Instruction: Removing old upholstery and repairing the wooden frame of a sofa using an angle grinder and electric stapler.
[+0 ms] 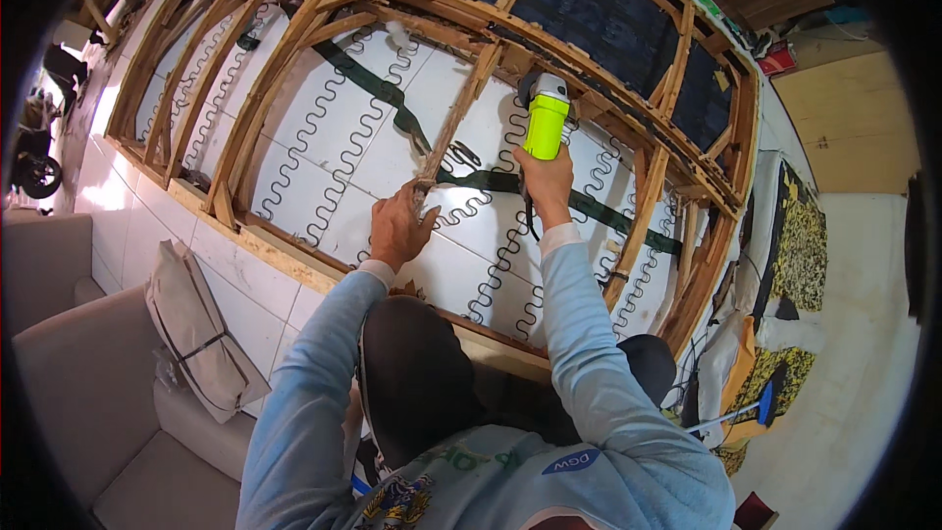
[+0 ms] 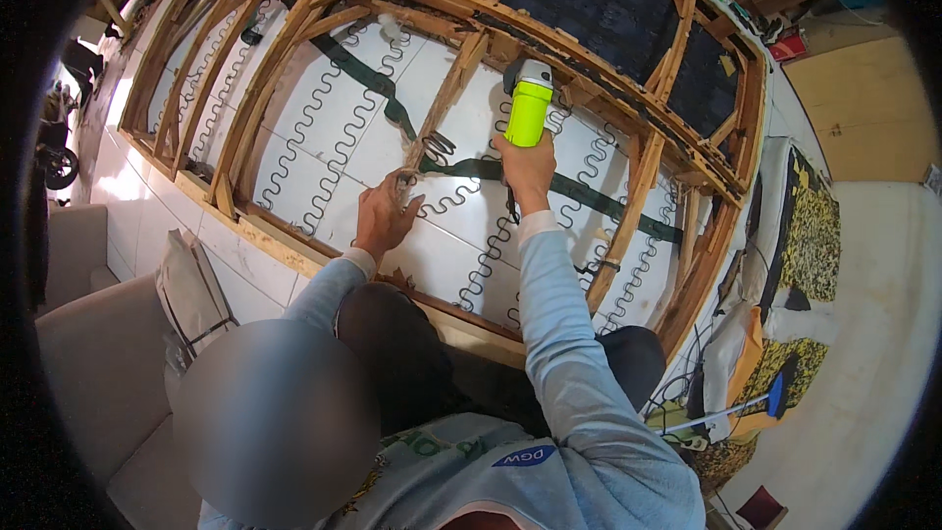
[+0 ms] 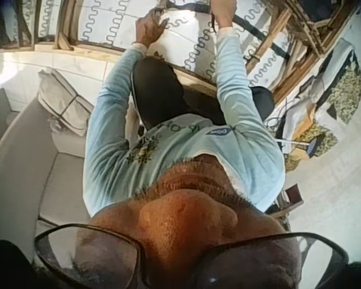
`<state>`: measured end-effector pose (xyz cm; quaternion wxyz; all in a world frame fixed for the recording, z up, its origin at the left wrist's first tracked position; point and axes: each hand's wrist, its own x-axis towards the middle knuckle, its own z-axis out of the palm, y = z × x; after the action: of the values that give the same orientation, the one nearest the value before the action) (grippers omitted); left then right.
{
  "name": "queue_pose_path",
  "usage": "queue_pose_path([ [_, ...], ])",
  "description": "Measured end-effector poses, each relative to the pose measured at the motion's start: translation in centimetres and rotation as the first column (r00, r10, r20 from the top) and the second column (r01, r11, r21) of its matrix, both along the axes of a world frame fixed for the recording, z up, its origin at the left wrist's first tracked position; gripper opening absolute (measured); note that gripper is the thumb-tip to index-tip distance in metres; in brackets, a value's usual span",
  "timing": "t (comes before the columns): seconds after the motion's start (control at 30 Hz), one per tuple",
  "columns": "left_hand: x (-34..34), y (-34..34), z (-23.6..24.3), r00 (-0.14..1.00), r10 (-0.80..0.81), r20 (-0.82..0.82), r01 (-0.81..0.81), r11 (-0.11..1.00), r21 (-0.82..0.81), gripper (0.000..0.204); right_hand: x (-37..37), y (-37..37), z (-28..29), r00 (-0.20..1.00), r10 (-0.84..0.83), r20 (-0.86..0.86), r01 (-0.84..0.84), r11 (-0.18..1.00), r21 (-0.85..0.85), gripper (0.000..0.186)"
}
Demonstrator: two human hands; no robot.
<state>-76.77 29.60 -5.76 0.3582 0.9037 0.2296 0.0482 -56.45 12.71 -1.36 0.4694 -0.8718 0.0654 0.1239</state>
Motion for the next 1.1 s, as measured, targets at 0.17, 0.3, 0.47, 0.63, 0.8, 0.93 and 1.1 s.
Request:
queue_pose_path([
  [0.17, 0.0, 0.0, 0.3, 1.000, -0.004, 0.025, 0.004, 1.000, 0.019, 0.051, -0.4, 1.0, 0.8, 1.000, -0.027, 0.010, 0.027, 0.999, -0.026, 0.053],
  [0.3, 0.0, -0.1, 0.6, 0.999, 0.004, 0.046, -0.004, 1.000, -0.005, 0.049, 0.0, 1.1, 0.2, 1.000, -0.026, 0.013, 0.026, 1.000, -0.007, 0.056],
  [0.47, -0.3, 0.0, 0.2, 1.000, 0.020, -0.003, -0.020, 1.000, 0.004, 0.050, 0.1, 1.9, 1.0, 0.998, -0.029, -0.047, 0.028, 0.999, -0.020, 0.057],
  [0.63, 0.2, -0.2, 0.8, 0.999, -0.011, -0.033, 0.010, 1.000, -0.013, 0.050, 0.9, 1.1, -0.3, 0.998, -0.052, -0.023, 0.051, 0.999, -0.003, 0.058],
  [0.8, -0.1, -0.1, 0.3, 1.000, 0.016, -0.005, -0.016, 1.000, -0.023, 0.049, 1.0, 1.6, -0.7, 0.998, -0.052, 0.040, 0.053, 0.998, -0.025, 0.052],
  [0.93, -0.3, -0.1, -0.1, 0.999, 0.019, -0.036, -0.019, 1.000, -0.008, 0.050, 0.6, 1.9, -0.4, 0.999, -0.037, -0.003, 0.037, 0.999, -0.004, 0.060],
  [1.1, 0.0, -0.2, -0.1, 0.998, 0.021, -0.052, -0.022, 1.000, -0.018, 0.049, 0.6, 1.9, -1.1, 1.000, -0.014, 0.026, 0.016, 0.998, -0.060, 0.059],
])
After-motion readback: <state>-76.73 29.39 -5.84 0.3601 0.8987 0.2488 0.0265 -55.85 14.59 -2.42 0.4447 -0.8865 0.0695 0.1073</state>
